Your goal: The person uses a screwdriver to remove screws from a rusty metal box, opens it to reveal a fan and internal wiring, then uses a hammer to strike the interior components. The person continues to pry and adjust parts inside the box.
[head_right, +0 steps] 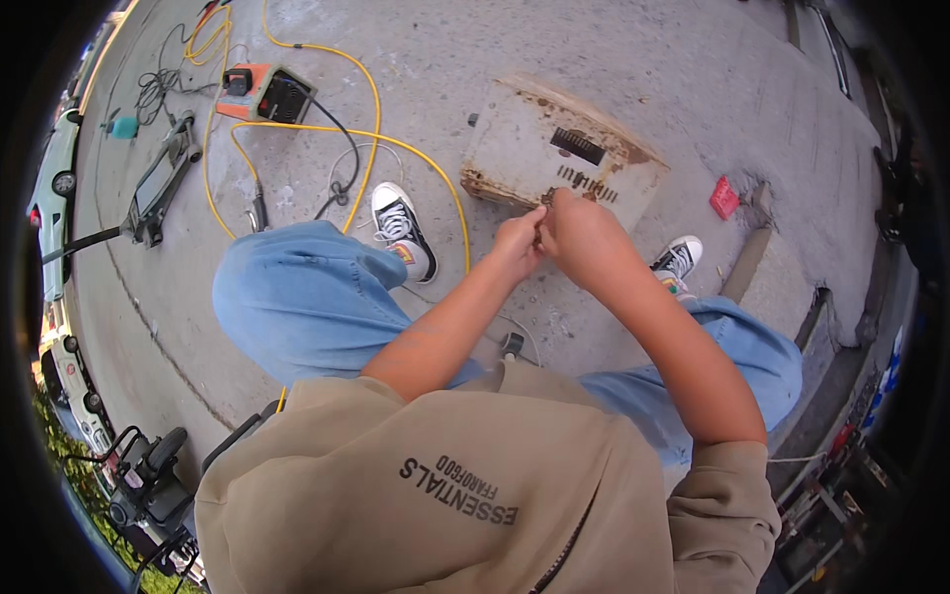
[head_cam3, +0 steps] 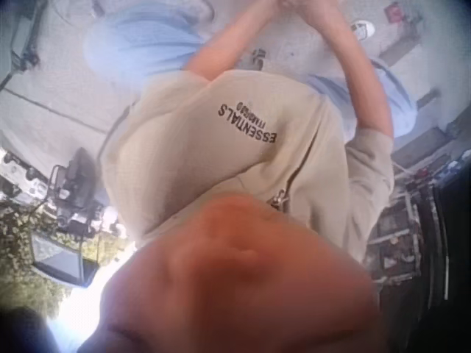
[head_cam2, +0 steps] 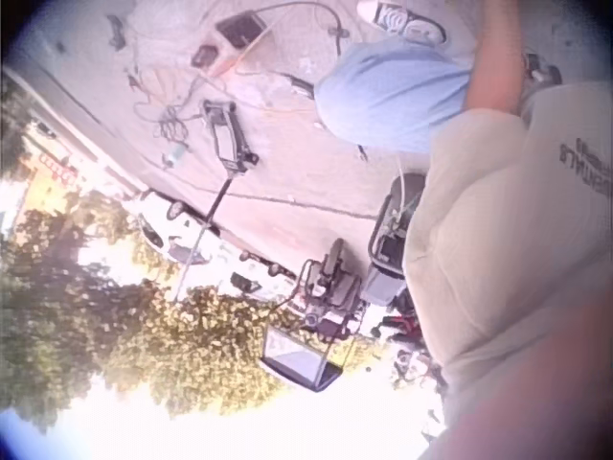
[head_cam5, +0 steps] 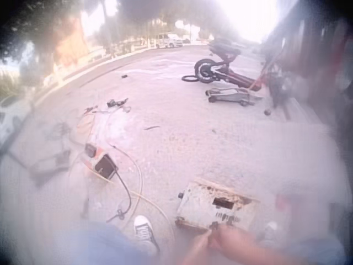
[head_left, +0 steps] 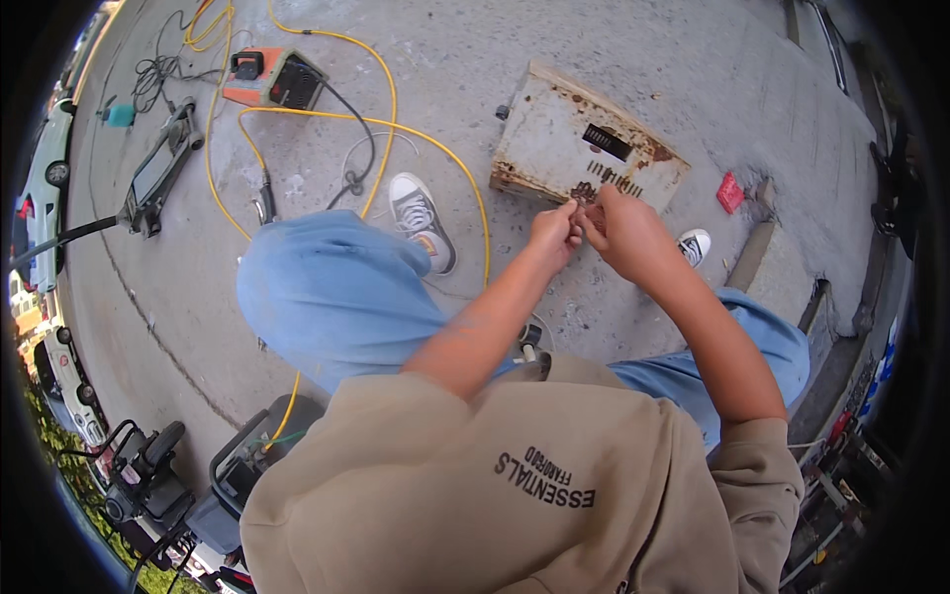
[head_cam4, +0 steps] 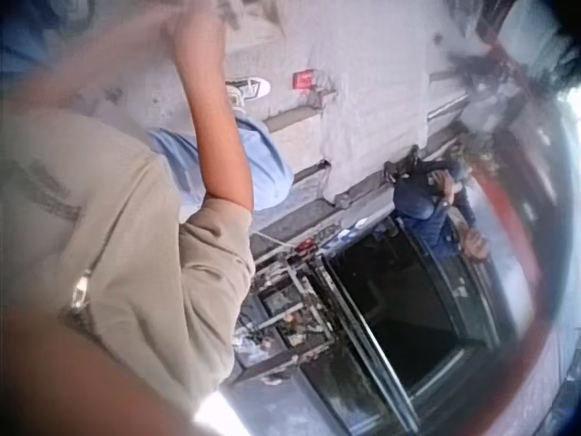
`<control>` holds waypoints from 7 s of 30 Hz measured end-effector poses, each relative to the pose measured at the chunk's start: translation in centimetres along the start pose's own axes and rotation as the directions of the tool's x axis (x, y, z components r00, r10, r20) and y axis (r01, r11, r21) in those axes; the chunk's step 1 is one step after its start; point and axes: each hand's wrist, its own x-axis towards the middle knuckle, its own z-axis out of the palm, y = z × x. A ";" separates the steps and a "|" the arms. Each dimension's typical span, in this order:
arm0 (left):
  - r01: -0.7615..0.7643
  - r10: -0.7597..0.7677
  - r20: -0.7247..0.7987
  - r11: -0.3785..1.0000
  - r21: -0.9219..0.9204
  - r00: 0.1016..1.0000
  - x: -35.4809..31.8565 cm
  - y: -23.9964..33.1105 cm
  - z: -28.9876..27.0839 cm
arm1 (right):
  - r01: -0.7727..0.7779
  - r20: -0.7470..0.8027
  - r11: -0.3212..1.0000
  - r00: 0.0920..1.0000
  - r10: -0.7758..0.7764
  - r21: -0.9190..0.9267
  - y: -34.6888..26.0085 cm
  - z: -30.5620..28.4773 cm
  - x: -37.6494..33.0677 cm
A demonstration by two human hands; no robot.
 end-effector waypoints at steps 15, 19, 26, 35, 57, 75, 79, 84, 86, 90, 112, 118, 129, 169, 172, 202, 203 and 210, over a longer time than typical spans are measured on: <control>0.017 -0.001 0.092 0.986 -0.168 0.996 -2.6 -1.5 1.8 | 0.084 0.188 0.992 0.980 -0.064 -0.098 0.9 1.1 -2.4; 0.024 -0.027 -0.010 0.978 -0.207 1.000 -3.8 -1.1 3.9 | -0.138 0.063 0.987 0.989 0.133 0.084 -0.4 0.5 -3.1; 0.003 0.015 0.052 0.944 -0.329 0.999 -4.1 -1.2 4.3 | 0.091 0.198 0.961 0.979 -0.038 -0.261 0.8 0.0 -1.0; 0.012 0.045 0.161 0.941 -0.338 0.986 -3.3 -1.3 3.6 | 0.030 0.089 0.996 0.996 -0.023 -0.080 2.9 -0.3 -1.3; 0.030 -0.013 0.050 0.929 -0.369 0.999 -2.1 -1.3 2.6 | -0.580 0.288 0.771 0.809 0.512 0.261 1.5 -1.8 0.4; 0.011 0.017 0.093 0.954 -0.299 0.996 -4.1 -0.2 4.4 | 0.028 0.181 0.965 0.983 0.020 -0.260 0.7 -2.1 0.9; 0.024 0.041 0.189 0.945 -0.326 0.981 -3.5 -1.4 3.9 | -0.118 0.094 0.982 0.987 0.133 -0.149 2.3 -0.8 0.5; 0.049 0.010 0.122 0.884 -0.464 0.992 -2.8 -1.6 3.1 | 0.347 0.318 0.874 0.917 -0.240 -0.341 0.9 -2.3 2.0; 0.045 0.018 0.130 0.883 -0.466 0.991 -2.8 -1.4 3.0 | 0.510 0.378 0.758 0.849 -0.369 -0.406 0.8 -2.4 2.3; 0.086 -0.009 0.171 0.890 -0.447 0.985 -2.8 -0.6 3.0 | 0.332 0.280 0.883 0.928 -0.245 -0.331 1.0 -2.7 2.1; -0.371 0.507 -0.247 0.818 0.440 0.826 -1.0 -3.0 -1.0 | 0.023 0.104 0.996 0.994 -0.014 -0.089 1.1 -2.5 -0.4; -0.413 0.773 0.028 0.307 0.858 0.633 -2.0 -1.6 -1.1 | 0.122 0.072 0.974 0.991 -0.110 -0.191 2.5 -1.8 -1.7; -0.436 0.840 0.195 0.055 0.898 0.507 -1.7 -0.9 -1.0 | 0.241 -0.006 0.938 0.968 -0.250 -0.250 2.7 -1.1 -1.0; -0.535 0.817 0.256 0.074 0.841 0.516 -1.1 -0.4 -0.8 | 0.187 -0.138 0.927 0.960 -0.242 -0.326 1.5 -1.4 -1.4; -0.547 0.817 0.267 0.070 0.834 0.511 -0.9 -0.3 -0.9 | -0.021 -0.025 0.963 1.000 0.015 -0.270 1.3 -1.6 -0.9; -0.518 0.603 -0.060 0.729 0.448 0.796 -0.6 -2.0 -0.3 | -0.075 -0.044 0.923 0.997 0.063 -0.378 0.5 -1.8 -1.3; -0.462 0.535 -0.109 0.802 0.379 0.838 -0.8 -2.1 -0.2 | 0.032 -0.062 0.943 0.997 -0.056 -0.332 1.0 -1.5 -1.3; -0.384 0.428 -0.211 0.897 0.218 0.879 -0.7 -2.0 0.2 | 0.350 -0.092 0.910 0.922 -0.377 -0.223 2.4 -1.6 -1.3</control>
